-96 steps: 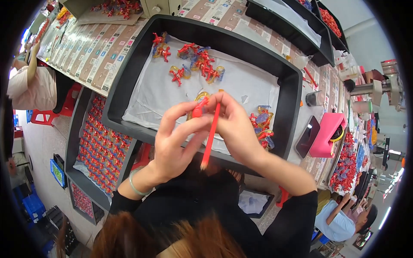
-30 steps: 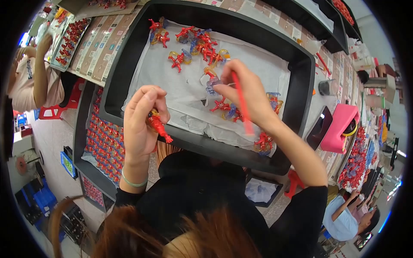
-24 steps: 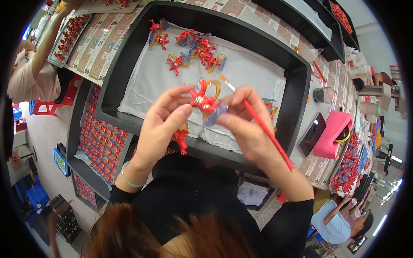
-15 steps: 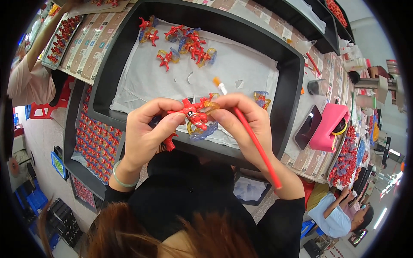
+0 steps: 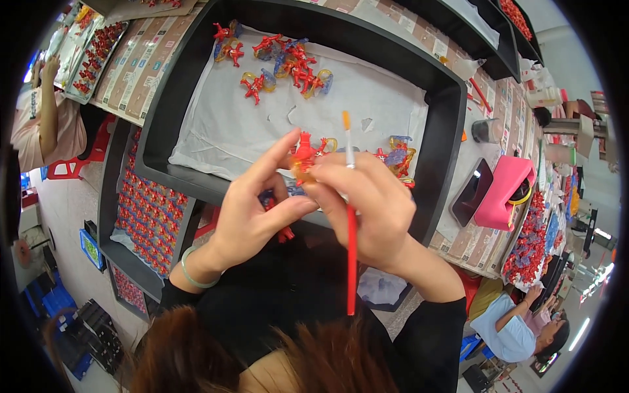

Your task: The person applies gold details to small red dragon figurines using a paintbrush, then organizes the painted figurines into plastic trays lined with paper.

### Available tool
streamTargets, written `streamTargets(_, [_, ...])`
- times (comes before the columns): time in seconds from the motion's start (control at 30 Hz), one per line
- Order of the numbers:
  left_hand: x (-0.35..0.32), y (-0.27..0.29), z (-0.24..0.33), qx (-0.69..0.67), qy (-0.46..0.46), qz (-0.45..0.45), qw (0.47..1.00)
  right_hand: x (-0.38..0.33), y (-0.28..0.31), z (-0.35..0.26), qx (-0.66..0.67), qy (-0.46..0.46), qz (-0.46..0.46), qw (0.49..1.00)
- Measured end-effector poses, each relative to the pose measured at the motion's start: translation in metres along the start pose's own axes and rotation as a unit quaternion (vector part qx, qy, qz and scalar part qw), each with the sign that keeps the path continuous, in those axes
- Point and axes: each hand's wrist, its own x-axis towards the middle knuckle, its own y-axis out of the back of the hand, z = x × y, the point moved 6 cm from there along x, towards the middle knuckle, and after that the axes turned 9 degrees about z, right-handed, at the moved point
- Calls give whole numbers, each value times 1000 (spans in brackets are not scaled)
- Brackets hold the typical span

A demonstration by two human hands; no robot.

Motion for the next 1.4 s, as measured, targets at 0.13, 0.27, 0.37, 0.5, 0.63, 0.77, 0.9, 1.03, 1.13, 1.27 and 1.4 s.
streamTargets(0.13, [2, -1, -12, -190, 111, -58, 974, 2, 0, 10, 171, -161, -11, 972])
streamTargets(0.27, [1, 1, -14, -304, 168, -113, 931, 11, 12, 23, 237, -213, 52, 946])
streamTargets(0.37, [1, -1, -12, -266, 134, -106, 949, 13, 12, 23, 302, -233, 63, 922])
streamTargets(0.5, [3, 4, -6, -178, 73, -74, 979, 13, 3, 20, 135, -208, -58, 967])
streamTargets(0.63, [2, 7, -4, -260, 104, -88, 956, 21, 15, 37, 167, -230, 23, 959])
streamTargets(0.77, [4, 5, -12, -361, 188, -85, 910, 19, 11, 32, 194, -207, -5, 959])
streamTargets(0.9, [4, 8, -14, -444, 212, -99, 865, 18, 12, 40, 161, -245, -8, 956])
streamTargets(1.03, [9, 28, -16, -601, 200, -45, 773, 7, -7, 76, -10, -283, -238, 929])
streamTargets(1.13, [11, 32, -23, -637, 221, -7, 739, -4, -31, 82, -94, -150, -271, 946])
streamTargets(1.27, [13, 34, -25, -596, 217, -3, 773, -10, -58, 98, -156, -116, -301, 934])
streamTargets(1.4, [14, 44, -20, -425, 156, 31, 891, -8, -55, 106, -38, -281, -302, 910])
